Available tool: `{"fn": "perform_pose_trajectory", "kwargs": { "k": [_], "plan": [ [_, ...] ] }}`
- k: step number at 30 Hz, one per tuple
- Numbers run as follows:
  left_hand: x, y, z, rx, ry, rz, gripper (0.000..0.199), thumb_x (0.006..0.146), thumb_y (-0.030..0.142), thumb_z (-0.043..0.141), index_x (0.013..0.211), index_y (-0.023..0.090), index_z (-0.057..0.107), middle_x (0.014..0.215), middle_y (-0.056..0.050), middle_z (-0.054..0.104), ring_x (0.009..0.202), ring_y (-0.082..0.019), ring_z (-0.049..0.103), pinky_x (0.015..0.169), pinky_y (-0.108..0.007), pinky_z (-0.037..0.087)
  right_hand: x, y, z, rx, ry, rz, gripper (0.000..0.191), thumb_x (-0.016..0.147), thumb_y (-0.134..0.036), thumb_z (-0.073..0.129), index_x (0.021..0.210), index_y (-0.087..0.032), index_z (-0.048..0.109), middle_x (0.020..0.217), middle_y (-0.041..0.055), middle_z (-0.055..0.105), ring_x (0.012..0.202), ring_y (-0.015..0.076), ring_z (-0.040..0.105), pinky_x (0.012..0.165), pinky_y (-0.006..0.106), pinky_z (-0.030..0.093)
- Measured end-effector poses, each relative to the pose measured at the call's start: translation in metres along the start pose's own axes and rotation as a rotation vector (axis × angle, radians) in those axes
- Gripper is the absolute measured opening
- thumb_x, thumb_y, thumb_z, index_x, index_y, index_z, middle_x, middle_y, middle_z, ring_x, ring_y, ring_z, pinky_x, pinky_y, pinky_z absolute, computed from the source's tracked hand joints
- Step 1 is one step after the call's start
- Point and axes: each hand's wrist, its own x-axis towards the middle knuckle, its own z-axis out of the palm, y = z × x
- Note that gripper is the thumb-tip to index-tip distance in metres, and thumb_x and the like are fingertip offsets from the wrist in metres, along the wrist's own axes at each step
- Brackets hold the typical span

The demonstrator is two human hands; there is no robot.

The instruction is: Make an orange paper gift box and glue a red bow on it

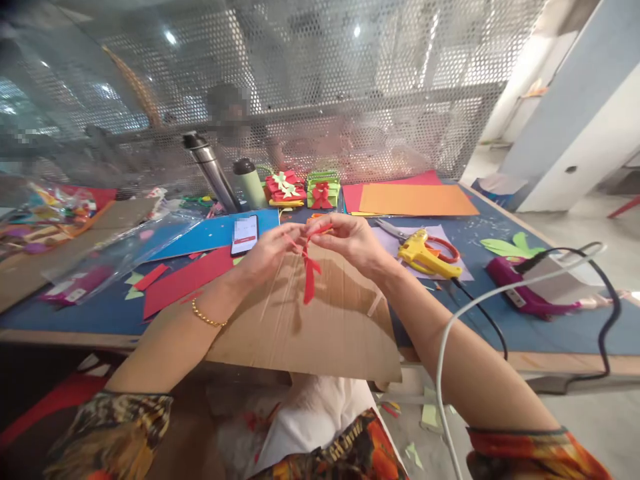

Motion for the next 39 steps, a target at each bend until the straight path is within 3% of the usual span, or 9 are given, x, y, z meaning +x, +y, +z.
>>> {"fn": "perform_pose_trajectory", "kwargs": {
  "k": [5, 10, 13, 18, 21, 26, 31, 35, 39],
  "plan": [
    [0.001, -0.01, 0.001, -0.205, -0.282, -0.225, 0.058, 0.082, 0.076, 0.073, 0.088, 0.019, 0.076, 0.084, -0.009, 0.075, 0.085, -0.024, 0.074, 0.082, -0.039, 0.059, 0.002, 0.008, 0.0, 0.03, 0.043, -0.015, 0.028, 0.067, -0.049, 0.096, 0.078, -0.029, 0.081, 0.121, 0.0045, 0.074, 0.117, 0.0249, 0.068, 0.099, 0.046, 0.059],
    [-0.005, -0.01, 0.002, -0.217, -0.393, -0.232, 0.048, 0.059, 0.056, 0.099, 0.076, 0.018, 0.076, 0.071, -0.003, 0.071, 0.062, -0.017, 0.068, 0.067, -0.034, 0.056, 0.005, 0.011, -0.003, -0.088, -0.016, -0.034, 0.031, 0.069, -0.054, 0.093, 0.079, -0.028, 0.081, 0.116, 0.0057, 0.077, 0.119, 0.0254, 0.069, 0.105, 0.046, 0.056],
    [-0.003, -0.014, 0.001, -0.186, -0.313, -0.249, 0.039, 0.061, 0.047, 0.098, 0.075, 0.018, 0.076, 0.071, -0.003, 0.072, 0.062, -0.015, 0.066, 0.067, -0.033, 0.055, 0.007, -0.003, -0.011, -0.241, 0.001, -0.021, 0.033, 0.074, -0.051, 0.088, 0.095, -0.027, 0.082, 0.113, 0.006, 0.078, 0.108, 0.0238, 0.072, 0.1, 0.044, 0.059],
    [0.008, -0.025, -0.008, -0.039, 0.01, -0.233, 0.028, 0.062, 0.036, 0.093, 0.073, 0.018, 0.074, 0.068, -0.001, 0.069, 0.06, -0.011, 0.059, 0.059, -0.026, 0.045, -0.009, -0.05, -0.055, -0.627, 0.515, -0.188, 0.025, 0.094, -0.041, 0.067, 0.11, -0.026, 0.079, 0.104, 0.0045, 0.077, 0.099, 0.021, 0.073, 0.09, 0.041, 0.061],
    [0.011, -0.03, -0.011, -0.078, 0.08, -0.253, 0.027, 0.061, 0.033, 0.091, 0.073, 0.017, 0.073, 0.068, -0.001, 0.068, 0.059, -0.01, 0.056, 0.058, -0.025, 0.043, -0.03, -0.067, -0.089, -0.806, 0.624, -0.161, 0.026, 0.096, -0.039, 0.06, 0.102, -0.022, 0.079, 0.086, 0.0046, 0.074, 0.08, 0.0189, 0.071, 0.076, 0.037, 0.061],
    [0.01, -0.031, -0.008, -0.104, 0.061, -0.273, 0.024, 0.062, 0.031, 0.089, 0.068, 0.017, 0.07, 0.064, -0.001, 0.065, 0.057, -0.011, 0.055, 0.056, -0.027, 0.043, -0.056, -0.068, -0.117, -1.364, 0.457, 0.26, 0.022, 0.088, -0.029, 0.059, 0.08, -0.02, 0.077, 0.071, 0.0055, 0.073, 0.071, 0.0209, 0.066, 0.066, 0.033, 0.047],
    [0.01, -0.031, -0.006, -0.109, 0.098, -0.26, 0.026, 0.058, 0.032, 0.089, 0.067, 0.016, 0.071, 0.061, -0.001, 0.066, 0.054, -0.01, 0.055, 0.054, -0.025, 0.042, -0.062, -0.063, -0.097, -1.698, 0.197, 0.669, 0.034, 0.096, -0.028, 0.048, 0.089, -0.019, 0.08, 0.094, 0.0142, 0.08, 0.087, 0.0271, 0.071, 0.065, 0.035, 0.038],
    [0.01, -0.035, -0.007, -0.069, 0.124, -0.242, 0.026, 0.059, 0.033, 0.09, 0.07, 0.014, 0.076, 0.063, -0.003, 0.069, 0.056, -0.011, 0.056, 0.055, -0.026, 0.043, -0.066, -0.055, -0.084, -1.84, 0.111, 0.722, 0.039, 0.1, -0.04, 0.052, 0.114, -0.016, 0.08, 0.121, 0.0205, 0.076, 0.111, 0.035, 0.068, 0.081, 0.038, 0.043],
    [0.011, -0.037, -0.008, -0.093, 0.185, -0.224, 0.029, 0.055, 0.029, 0.092, 0.076, 0.015, 0.077, 0.073, -0.005, 0.076, 0.066, -0.016, 0.064, 0.063, -0.03, 0.051, -0.07, -0.043, -0.088, -1.912, 0.021, 0.711, 0.043, 0.102, -0.045, 0.055, 0.117, -0.012, 0.078, 0.119, 0.0222, 0.075, 0.116, 0.0369, 0.063, 0.091, 0.043, 0.041]
  ]
}}
